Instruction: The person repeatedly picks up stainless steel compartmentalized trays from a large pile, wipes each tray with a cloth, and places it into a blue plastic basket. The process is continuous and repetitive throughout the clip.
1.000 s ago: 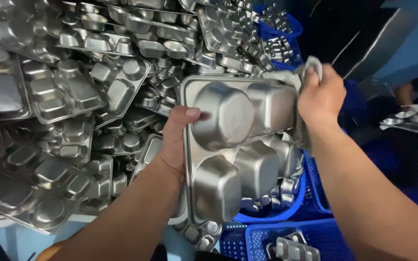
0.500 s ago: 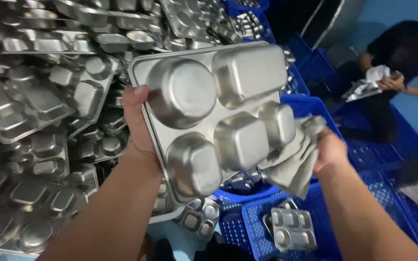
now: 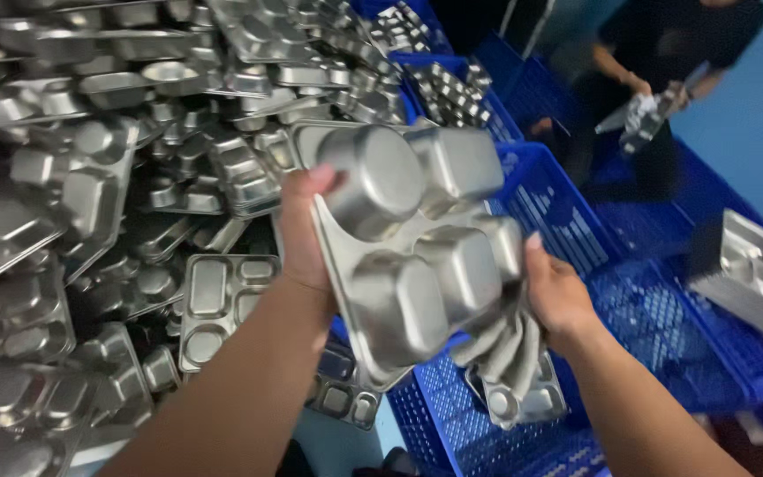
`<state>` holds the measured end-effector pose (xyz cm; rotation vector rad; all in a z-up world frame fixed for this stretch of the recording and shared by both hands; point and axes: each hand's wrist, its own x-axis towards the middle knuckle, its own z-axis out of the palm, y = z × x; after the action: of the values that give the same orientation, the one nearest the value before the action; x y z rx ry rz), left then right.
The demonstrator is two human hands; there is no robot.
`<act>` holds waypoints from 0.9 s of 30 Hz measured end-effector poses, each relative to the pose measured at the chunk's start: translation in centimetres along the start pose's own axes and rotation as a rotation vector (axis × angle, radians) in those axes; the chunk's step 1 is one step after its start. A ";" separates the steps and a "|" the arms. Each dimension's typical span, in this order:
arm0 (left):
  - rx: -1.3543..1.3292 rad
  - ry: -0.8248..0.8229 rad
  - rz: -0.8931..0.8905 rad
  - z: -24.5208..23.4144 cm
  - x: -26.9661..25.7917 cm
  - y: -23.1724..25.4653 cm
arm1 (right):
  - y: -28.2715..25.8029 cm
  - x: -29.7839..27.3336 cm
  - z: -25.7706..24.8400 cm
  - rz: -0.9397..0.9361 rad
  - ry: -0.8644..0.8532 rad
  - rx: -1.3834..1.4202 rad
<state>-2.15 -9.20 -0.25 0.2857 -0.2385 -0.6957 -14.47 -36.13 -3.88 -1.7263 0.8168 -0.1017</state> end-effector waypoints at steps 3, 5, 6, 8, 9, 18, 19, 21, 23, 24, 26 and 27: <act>0.477 0.107 -0.060 0.4 3.2 -5.4 | 0.8 -2.5 -1.4 0.297 -0.095 0.283; 0.868 -0.213 -0.043 0.9 2.6 -9.2 | 0.8 -4.6 -2.5 0.439 -0.176 0.566; 1.282 -0.263 -0.010 1.1 1.6 -11.1 | 1.3 -5.8 -3.3 0.482 -0.177 0.660; 1.862 -0.382 -0.173 1.8 0.0 -14.5 | 3.4 -6.7 -4.4 0.445 -0.201 0.819; 2.015 -0.445 -0.381 1.9 -0.5 -16.0 | 5.2 -6.7 -4.4 0.365 -0.222 0.871; 1.213 0.117 -1.243 -11.6 -0.8 -18.1 | 20.4 -10.9 -9.4 0.727 0.037 0.598; 1.093 0.241 -1.292 -13.4 -1.6 -18.7 | 21.2 -11.5 -9.9 0.793 0.051 0.592; 0.950 0.431 -1.294 -16.0 -3.5 -20.6 | 23.1 -12.8 -9.5 0.808 0.082 0.542; 0.861 0.596 -1.240 -17.2 -5.4 -23.0 | 25.5 -14.7 -8.9 0.853 0.109 0.537; 0.870 0.606 -1.247 -17.5 -6.2 -23.7 | 26.7 -15.6 -8.4 0.891 0.118 0.555; 0.881 0.629 -1.247 -18.0 -7.4 -25.1 | 28.7 -17.1 -7.9 0.928 0.094 0.660; 0.873 0.624 -1.271 -18.2 -7.4 -25.7 | 29.4 -17.6 -7.4 0.926 0.071 0.758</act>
<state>-17.31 -19.88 -26.76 1.5407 0.3144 -1.6777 -44.83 -34.98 -21.42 -0.5461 1.3421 0.1452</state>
